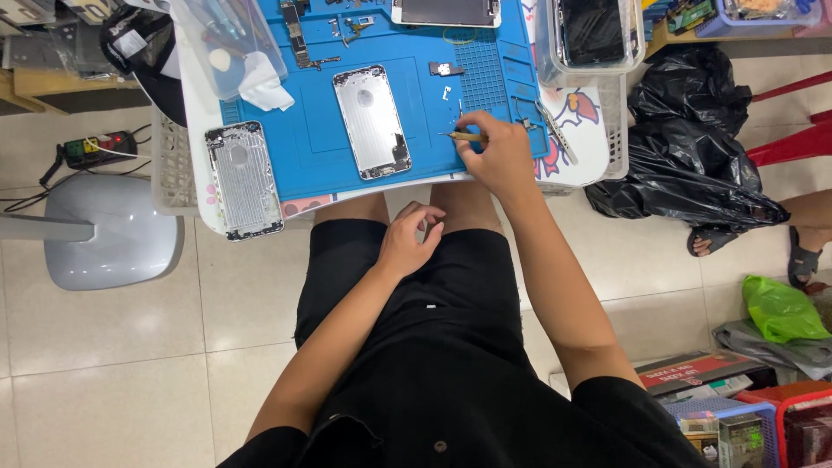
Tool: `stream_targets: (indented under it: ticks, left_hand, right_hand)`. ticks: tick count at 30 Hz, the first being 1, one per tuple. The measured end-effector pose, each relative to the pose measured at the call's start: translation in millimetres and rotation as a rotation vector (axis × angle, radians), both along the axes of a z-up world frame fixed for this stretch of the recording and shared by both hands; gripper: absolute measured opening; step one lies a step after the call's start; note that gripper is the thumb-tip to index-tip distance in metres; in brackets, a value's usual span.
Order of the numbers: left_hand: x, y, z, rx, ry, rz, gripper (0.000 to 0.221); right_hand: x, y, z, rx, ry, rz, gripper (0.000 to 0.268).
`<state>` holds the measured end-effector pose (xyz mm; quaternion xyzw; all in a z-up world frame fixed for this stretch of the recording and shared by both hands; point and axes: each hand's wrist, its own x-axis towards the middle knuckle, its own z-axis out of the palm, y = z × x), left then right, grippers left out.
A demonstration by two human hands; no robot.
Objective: Repairing a mobile phone by reassembling internal components and securing parts.
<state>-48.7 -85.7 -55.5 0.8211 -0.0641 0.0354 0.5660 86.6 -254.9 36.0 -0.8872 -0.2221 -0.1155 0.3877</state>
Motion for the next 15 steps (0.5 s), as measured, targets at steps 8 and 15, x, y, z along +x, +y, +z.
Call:
stream_targets:
  ticks: [8, 15]
  left_hand:
    - [5, 3, -3, -0.022, 0.048, 0.015, 0.023]
    - [15, 3, -14, -0.045, 0.108, 0.022, 0.023]
  right_hand:
    - [-10, -5, 17, -0.232, 0.047, -0.105, 0.019]
    - [-12, -2, 19, -0.284, -0.063, -0.073, 0.018]
